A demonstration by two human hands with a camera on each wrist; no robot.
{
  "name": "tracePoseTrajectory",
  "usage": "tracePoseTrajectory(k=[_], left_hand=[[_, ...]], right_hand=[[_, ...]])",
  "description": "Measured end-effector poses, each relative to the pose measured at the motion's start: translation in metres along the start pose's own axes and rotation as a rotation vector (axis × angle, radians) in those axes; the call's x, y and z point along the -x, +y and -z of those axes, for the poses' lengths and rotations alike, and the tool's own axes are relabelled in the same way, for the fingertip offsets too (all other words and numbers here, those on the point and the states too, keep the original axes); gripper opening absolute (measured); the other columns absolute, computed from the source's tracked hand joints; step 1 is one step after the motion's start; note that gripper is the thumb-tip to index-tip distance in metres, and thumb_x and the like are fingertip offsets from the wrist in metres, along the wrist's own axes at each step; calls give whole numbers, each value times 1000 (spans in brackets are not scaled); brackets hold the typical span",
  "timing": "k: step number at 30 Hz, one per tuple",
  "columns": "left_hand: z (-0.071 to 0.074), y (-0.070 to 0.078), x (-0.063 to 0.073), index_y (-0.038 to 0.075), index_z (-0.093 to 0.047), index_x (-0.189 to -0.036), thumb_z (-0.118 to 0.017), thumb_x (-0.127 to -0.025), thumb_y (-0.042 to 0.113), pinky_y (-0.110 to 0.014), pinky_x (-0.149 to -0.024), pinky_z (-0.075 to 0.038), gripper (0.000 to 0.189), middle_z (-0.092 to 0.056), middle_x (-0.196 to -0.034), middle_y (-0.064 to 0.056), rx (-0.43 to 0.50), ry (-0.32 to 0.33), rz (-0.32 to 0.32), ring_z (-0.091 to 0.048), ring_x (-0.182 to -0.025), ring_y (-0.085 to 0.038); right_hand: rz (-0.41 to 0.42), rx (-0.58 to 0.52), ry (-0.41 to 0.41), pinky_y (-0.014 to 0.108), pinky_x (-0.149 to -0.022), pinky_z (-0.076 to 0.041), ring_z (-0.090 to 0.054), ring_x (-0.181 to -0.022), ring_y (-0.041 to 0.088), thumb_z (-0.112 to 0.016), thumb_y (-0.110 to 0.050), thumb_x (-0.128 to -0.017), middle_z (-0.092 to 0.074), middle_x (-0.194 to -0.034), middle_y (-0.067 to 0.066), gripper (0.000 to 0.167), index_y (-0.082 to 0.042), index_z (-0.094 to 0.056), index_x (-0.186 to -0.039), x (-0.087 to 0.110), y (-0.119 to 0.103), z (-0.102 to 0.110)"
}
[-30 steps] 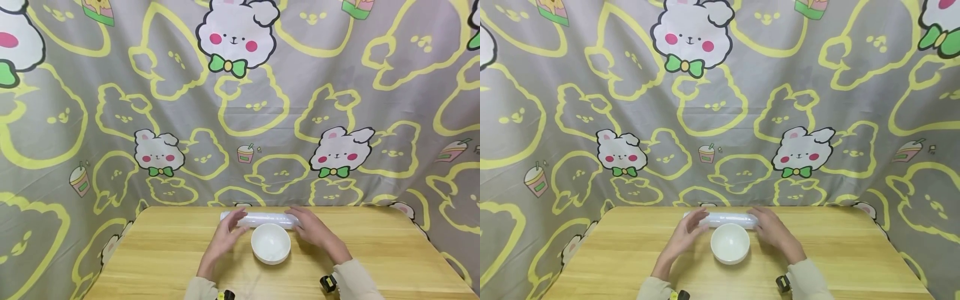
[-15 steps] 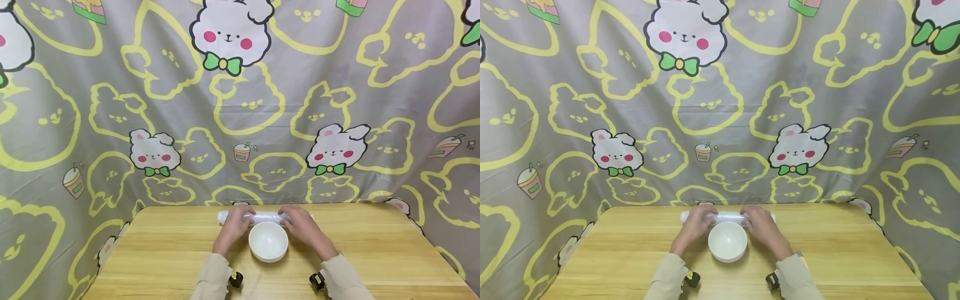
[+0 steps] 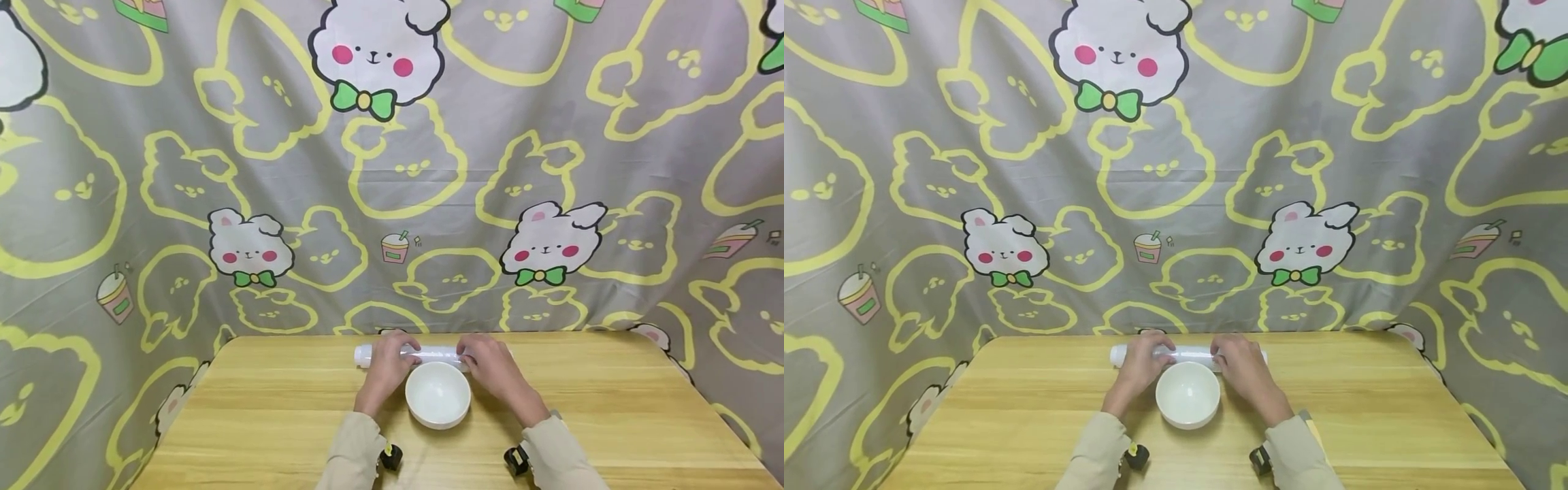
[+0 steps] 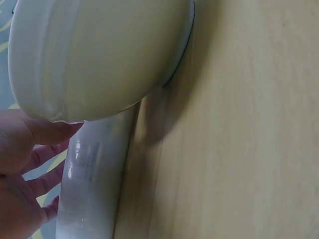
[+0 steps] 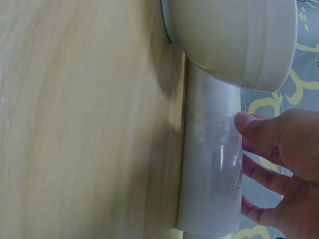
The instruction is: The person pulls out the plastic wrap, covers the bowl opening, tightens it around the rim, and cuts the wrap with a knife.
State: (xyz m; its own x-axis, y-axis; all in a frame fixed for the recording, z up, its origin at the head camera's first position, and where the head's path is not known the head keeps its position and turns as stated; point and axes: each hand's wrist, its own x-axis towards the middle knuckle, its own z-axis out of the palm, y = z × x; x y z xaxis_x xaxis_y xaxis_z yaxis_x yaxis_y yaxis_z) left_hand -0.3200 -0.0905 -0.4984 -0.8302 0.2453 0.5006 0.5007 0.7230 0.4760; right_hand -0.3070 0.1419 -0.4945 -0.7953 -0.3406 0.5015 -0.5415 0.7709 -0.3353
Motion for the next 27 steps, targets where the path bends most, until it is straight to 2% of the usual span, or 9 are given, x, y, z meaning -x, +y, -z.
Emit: tracePoseTrajectory(k=[4, 13, 23, 27], left_hand=[[-1, 1, 1, 16, -77, -84, -91, -74, 11, -44, -84, -50, 18, -71, -90, 3, -5, 15, 22, -68, -95, -24], [-3, 4, 2, 16, -77, -82, -91, -74, 11, -45, -84, -47, 17, -71, -91, 2, 15, 45, 38, -67, -96, -25], [-5, 5, 1, 15, -74, -78, -83, -83, 6, -47, -87, -45, 14, -70, -91, 1, 13, 48, 68, -66, -98, -27], [-6, 5, -1, 15, -71, -79, -81, -86, 6, -47, -86, -45, 15, -68, -87, 2, 7, 43, 74, -65, -92, -25]], right_hand=[[-4, 4, 3, 42, -73, -58, -66, -84, 22, -76, 7, -84, -69, -83, 0, 20, -11, -69, -82, 0, -1, -1], [-33, 52, -25, 47, -68, -53, -61, -86, 23, -73, 2, -90, -62, -84, -1, 17, -12, -63, -85, -1, -5, 0], [-63, 42, -30, 43, -63, -49, -59, -80, 20, -70, 0, -93, -57, -80, -3, 17, -13, -60, -90, -1, -5, 1], [-48, 30, -10, 40, -61, -49, -55, -75, 18, -69, 2, -93, -55, -77, -2, 19, -12, -57, -89, -2, -4, 1]])
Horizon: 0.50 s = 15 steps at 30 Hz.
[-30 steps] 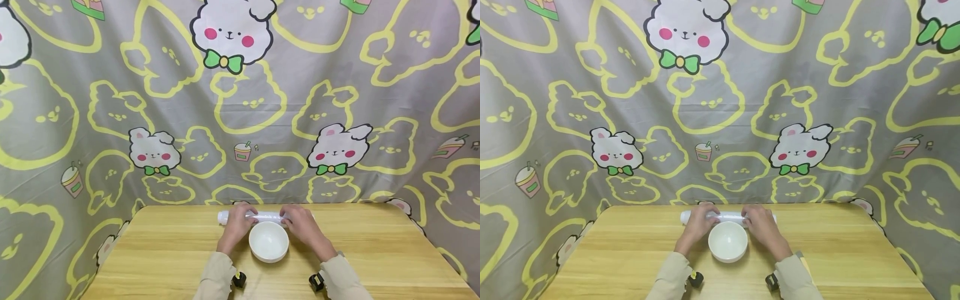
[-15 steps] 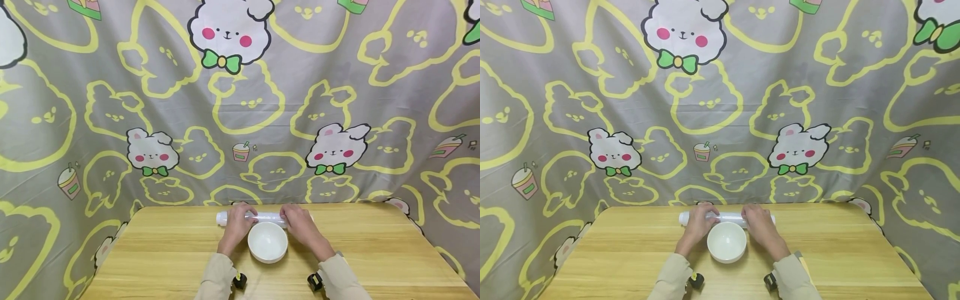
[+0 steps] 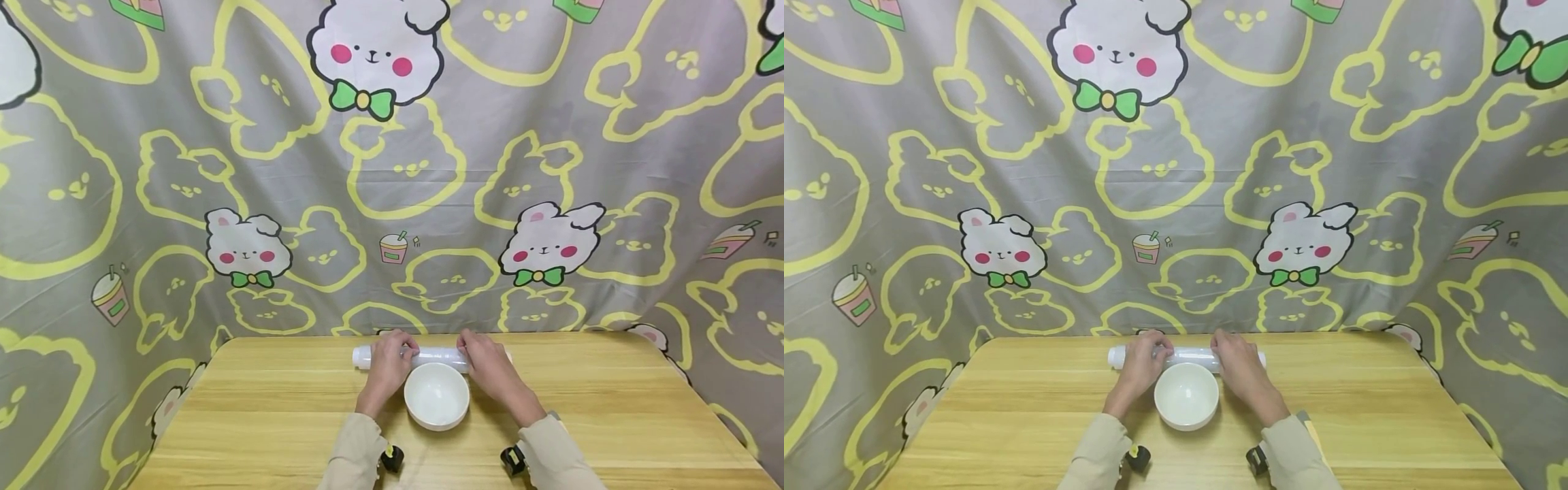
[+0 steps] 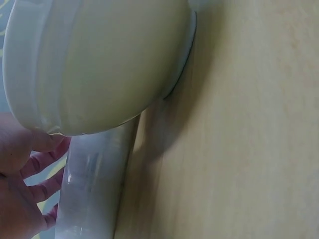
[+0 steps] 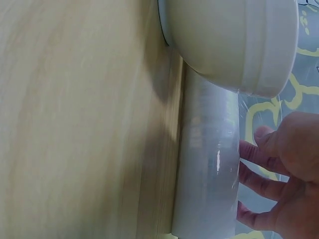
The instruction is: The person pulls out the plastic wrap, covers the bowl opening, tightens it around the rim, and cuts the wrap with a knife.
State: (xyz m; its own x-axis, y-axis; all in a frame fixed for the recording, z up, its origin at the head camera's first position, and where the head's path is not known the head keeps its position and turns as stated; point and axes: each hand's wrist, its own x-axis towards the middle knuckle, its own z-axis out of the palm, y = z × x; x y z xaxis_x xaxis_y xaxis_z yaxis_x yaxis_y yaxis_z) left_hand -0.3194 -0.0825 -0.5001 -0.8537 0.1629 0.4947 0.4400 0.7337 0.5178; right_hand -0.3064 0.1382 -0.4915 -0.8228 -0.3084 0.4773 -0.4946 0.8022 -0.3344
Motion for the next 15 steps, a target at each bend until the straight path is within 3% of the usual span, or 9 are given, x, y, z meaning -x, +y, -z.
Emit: tracePoseTrajectory(k=[5, 8, 12, 15], left_hand=[[-2, 1, -1, 15, -69, -82, -79, -88, 8, -44, -83, -45, 14, -67, -82, 4, -3, 3, 14, -62, -85, -19], [-2, 1, -3, 16, -69, -83, -78, -90, 8, -43, -81, -44, 14, -67, -81, 5, 10, 9, 45, -62, -83, -18], [-1, 3, -5, 15, -69, -83, -77, -91, 8, -42, -80, -45, 13, -68, -79, 4, 25, 15, 71, -63, -81, -18], [-1, 5, -7, 14, -69, -84, -76, -92, 8, -42, -81, -47, 12, -68, -79, 3, 45, 10, 76, -63, -79, -18]], right_hand=[[8, -14, 14, 38, -61, -49, -55, -74, 18, -69, 2, -93, -55, -77, -2, 18, -12, -58, -90, 0, 0, 0], [-8, -68, -20, 41, -69, -56, -63, -82, 22, -68, -1, -96, -64, -87, 2, 12, -9, -61, -99, 2, 0, 2], [-50, -120, -78, 46, -83, -60, -69, -96, 29, -74, -5, -94, -72, -107, 11, 23, -4, -64, -114, 6, 3, 7], [-63, -100, -94, 43, -81, -60, -70, -93, 26, -77, -4, -90, -74, -105, 11, 25, -4, -67, -113, 10, 8, 9]])
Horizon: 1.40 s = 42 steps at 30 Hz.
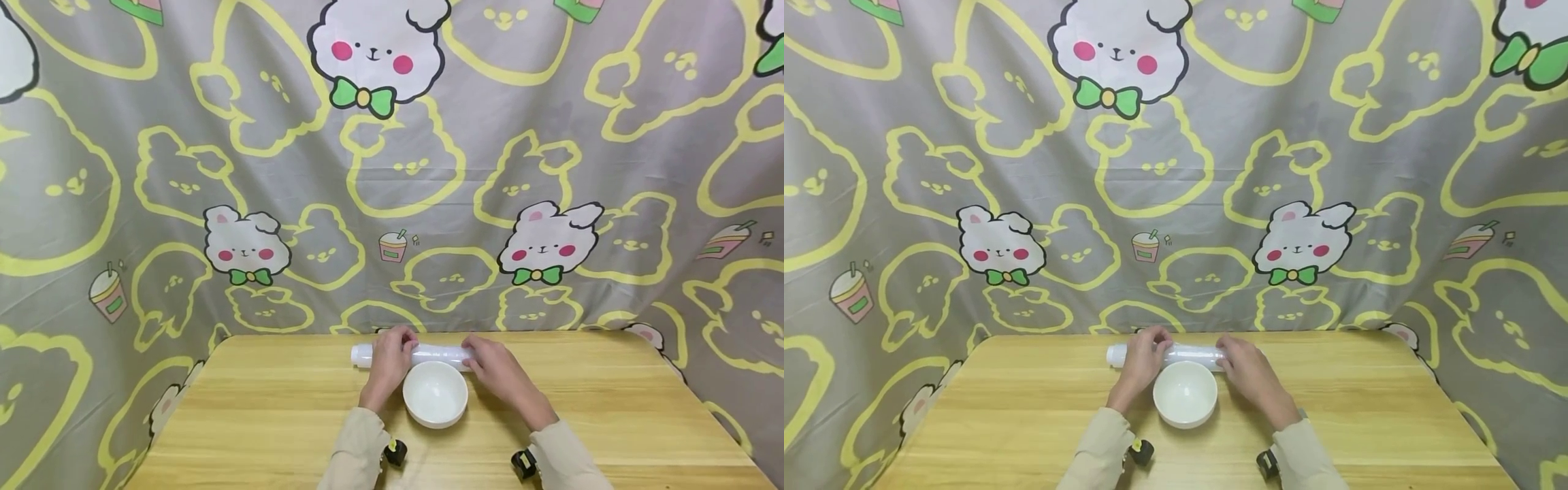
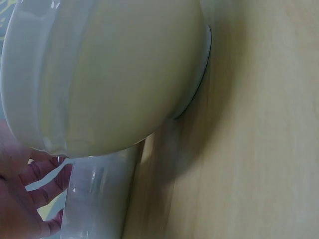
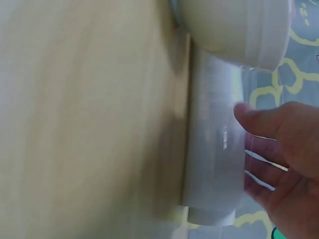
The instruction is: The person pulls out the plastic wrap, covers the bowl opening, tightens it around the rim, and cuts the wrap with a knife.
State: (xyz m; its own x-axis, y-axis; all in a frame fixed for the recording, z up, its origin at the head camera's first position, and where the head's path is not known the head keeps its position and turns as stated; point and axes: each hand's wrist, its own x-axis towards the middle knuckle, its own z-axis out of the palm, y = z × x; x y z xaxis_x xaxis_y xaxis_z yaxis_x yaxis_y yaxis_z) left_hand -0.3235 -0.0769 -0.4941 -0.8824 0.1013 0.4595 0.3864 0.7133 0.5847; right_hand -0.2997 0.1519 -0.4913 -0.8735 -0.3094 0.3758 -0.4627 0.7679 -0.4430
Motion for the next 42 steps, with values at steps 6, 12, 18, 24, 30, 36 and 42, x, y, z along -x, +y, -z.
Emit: tracePoseTrajectory(k=[6, 12, 18, 24, 30, 36, 42], left_hand=[[3, 3, -3, 13, -70, -82, -77, -90, 6, -36, -77, -51, 12, -66, -77, 3, 39, -13, 9, -61, -74, -14], [5, 1, -3, 12, -71, -83, -78, -89, 6, -28, -70, -50, 11, -66, -78, 4, 53, -55, 6, -60, -73, -12], [13, -10, 6, 1, -75, -102, -84, -80, -1, -45, -92, -54, 25, -70, -106, -13, 59, -84, -46, -64, -102, -32], [21, -24, 17, 1, -75, -95, -83, -80, -2, -48, -96, -55, 17, -72, -110, -13, 52, -40, -61, -67, -110, -33], [23, -31, 15, 7, -75, -85, -80, -83, -3, -44, -93, -57, 12, -75, -102, -7, 64, -21, -63, -69, -104, -28], [23, -29, 14, 9, -72, -80, -78, -83, -5, -40, -85, -59, 16, -73, -93, -4, 36, 10, -62, -70, -93, -23], [25, -23, 7, 12, -71, -81, -78, -87, 2, -32, -73, -57, 13, -70, -82, 2, -2, -18, -34, -65, -79, -14]], right_hand=[[16, -16, 25, 38, -73, -60, -69, -83, 20, -68, 5, -93, -75, -95, 9, 13, -5, -71, -101, -2, 7, 4], [12, 14, 30, 39, -70, -59, -66, -77, 18, -66, 10, -91, -74, -88, 6, 16, -5, -71, -96, -5, 7, 7], [4, 16, 38, 38, -68, -57, -62, -74, 17, -63, 10, -93, -73, -87, 8, 17, -6, -69, -97, -6, 6, 5], [16, 22, 84, 38, -65, -57, -63, -73, 18, -63, 7, -95, -73, -87, 8, 15, -7, -69, -96, -7, 5, 2], [23, 28, 101, 39, -67, -57, -61, -73, 17, -65, 2, -96, -72, -84, 7, 10, -8, -68, -95, -8, 3, 2], [2, 17, 86, 38, -70, -58, -60, -73, 14, -66, 0, -97, -71, -85, 4, 8, -7, -68, -96, -7, 1, 3], [36, -42, 87, 41, -76, -61, -70, -86, 21, -68, -1, -97, -75, -94, 6, 10, -6, -69, -104, -1, 5, 8]])
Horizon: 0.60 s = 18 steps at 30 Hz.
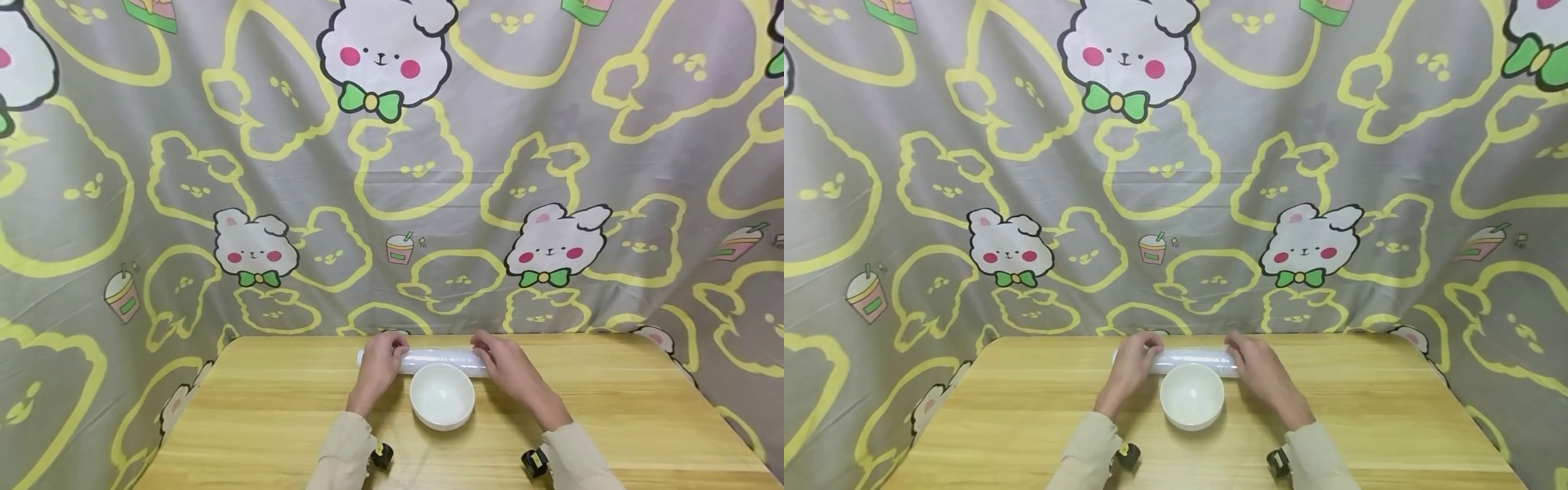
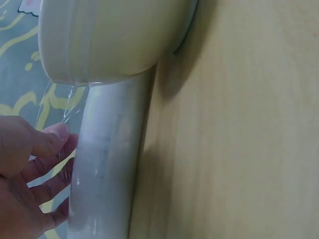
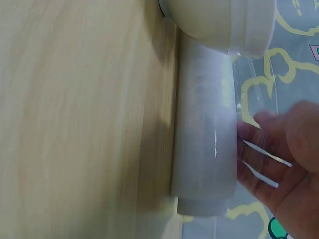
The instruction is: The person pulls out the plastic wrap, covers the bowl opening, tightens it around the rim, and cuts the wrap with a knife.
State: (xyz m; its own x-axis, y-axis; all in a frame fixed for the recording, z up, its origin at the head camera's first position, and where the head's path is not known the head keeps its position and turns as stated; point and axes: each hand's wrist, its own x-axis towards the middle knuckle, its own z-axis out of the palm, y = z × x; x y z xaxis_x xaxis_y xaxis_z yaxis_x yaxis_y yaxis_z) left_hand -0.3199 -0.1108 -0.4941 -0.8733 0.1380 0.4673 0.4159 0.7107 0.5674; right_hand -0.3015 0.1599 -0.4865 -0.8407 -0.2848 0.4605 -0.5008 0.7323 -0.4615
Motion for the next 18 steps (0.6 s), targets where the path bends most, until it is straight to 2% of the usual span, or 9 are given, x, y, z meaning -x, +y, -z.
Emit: tracePoseTrajectory(k=[3, 8, 11, 13, 15, 18], left_hand=[[2, 3, -5, 12, -69, -83, -76, -90, 4, -28, -67, -53, 13, -67, -78, 3, -14, -31, -8, -60, -74, -11], [5, 1, -8, 10, -68, -84, -73, -92, 1, -25, -66, -52, 13, -66, -78, 1, 10, -66, -27, -58, -73, -10], [8, -2, -6, 6, -71, -90, -75, -91, 3, -30, -74, -56, 4, -70, -87, -2, 42, -106, -44, -63, -82, -15], [13, -4, -3, 4, -74, -98, -78, -89, 5, -37, -84, -57, 10, -73, -97, -5, 36, -139, -59, -66, -93, -22], [19, -8, 2, 2, -74, -104, -81, -87, 7, -43, -93, -55, 19, -72, -107, -8, 3, -171, -77, -66, -105, -28], [28, -16, 7, 4, -74, -105, -82, -86, 7, -46, -96, -54, 21, -70, -109, -9, -68, -191, -99, -65, -108, -31]], right_hand=[[26, -1, 16, 42, -79, -62, -73, -92, 25, -71, 3, -93, -76, -98, 8, 15, -4, -71, -106, 4, 4, 3], [41, 60, 39, 43, -74, -62, -72, -86, 26, -71, 10, -88, -76, -94, 8, 17, -3, -75, -98, 7, 9, 7], [27, 78, 50, 43, -72, -61, -72, -83, 26, -72, 10, -87, -76, -91, 8, 17, -4, -77, -95, 6, 10, 8], [26, 82, 54, 43, -71, -61, -72, -82, 25, -73, 8, -88, -76, -90, 8, 15, -5, -77, -94, 4, 10, 9], [31, 84, 60, 42, -70, -61, -72, -80, 23, -74, 6, -88, -76, -88, 6, 13, -5, -78, -92, 3, 11, 10], [38, 83, 62, 40, -68, -60, -71, -78, 21, -74, 5, -89, -76, -86, 4, 11, -6, -78, -92, 1, 10, 11]])
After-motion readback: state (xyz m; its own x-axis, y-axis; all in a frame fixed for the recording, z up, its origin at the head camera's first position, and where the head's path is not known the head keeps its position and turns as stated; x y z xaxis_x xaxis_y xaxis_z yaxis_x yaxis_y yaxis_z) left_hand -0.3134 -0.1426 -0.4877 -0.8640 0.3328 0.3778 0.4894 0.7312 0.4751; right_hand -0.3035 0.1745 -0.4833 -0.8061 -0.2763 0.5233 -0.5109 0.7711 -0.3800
